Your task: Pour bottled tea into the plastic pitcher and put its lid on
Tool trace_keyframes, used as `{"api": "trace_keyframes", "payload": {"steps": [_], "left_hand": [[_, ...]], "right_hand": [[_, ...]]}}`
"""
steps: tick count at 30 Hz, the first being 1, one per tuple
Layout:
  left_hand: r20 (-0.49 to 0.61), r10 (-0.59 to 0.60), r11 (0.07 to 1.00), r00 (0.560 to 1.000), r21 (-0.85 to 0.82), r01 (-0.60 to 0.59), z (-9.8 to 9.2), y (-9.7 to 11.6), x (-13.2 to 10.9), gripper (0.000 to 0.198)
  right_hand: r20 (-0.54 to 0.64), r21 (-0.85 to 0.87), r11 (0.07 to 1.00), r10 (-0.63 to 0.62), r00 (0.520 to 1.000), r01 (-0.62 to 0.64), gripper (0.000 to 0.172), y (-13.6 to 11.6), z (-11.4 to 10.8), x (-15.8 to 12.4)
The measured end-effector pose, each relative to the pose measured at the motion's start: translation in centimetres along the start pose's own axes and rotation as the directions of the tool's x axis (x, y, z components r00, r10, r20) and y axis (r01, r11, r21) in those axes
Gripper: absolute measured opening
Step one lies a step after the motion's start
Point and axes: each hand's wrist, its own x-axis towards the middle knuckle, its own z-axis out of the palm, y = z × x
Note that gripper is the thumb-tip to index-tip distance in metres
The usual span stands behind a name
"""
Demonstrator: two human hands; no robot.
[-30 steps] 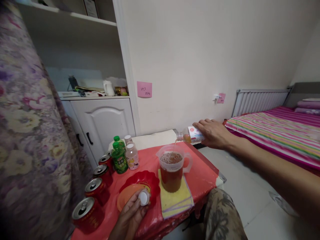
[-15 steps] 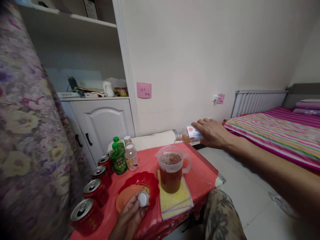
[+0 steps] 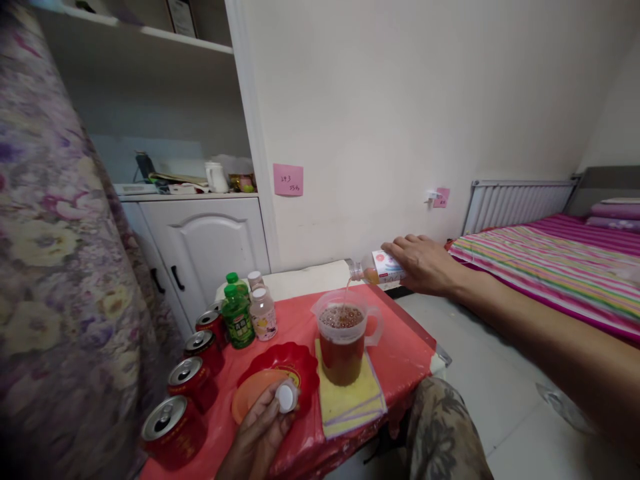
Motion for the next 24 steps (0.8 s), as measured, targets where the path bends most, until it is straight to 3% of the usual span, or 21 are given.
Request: {"api": "trace_keyframes", "payload": {"steps": [17, 24], "left_hand": [[-0.060, -0.001, 1.000, 0.998, 0.020, 0.002, 0.6, 0.3, -0.3, 0.037], [-0.005, 0.024, 1.000, 1.000, 0.014, -0.024, 0.2, 0.2, -0.1, 0.036]], "right_hand": [[-0.032, -0.014, 0.999, -0.034, 0.999, 0.034, 0.056, 0.1, 0.6, 0.1], [0.011, -0.017, 1.000, -0.016, 1.000, 0.016, 0.054, -0.9, 0.0, 0.1]]}}
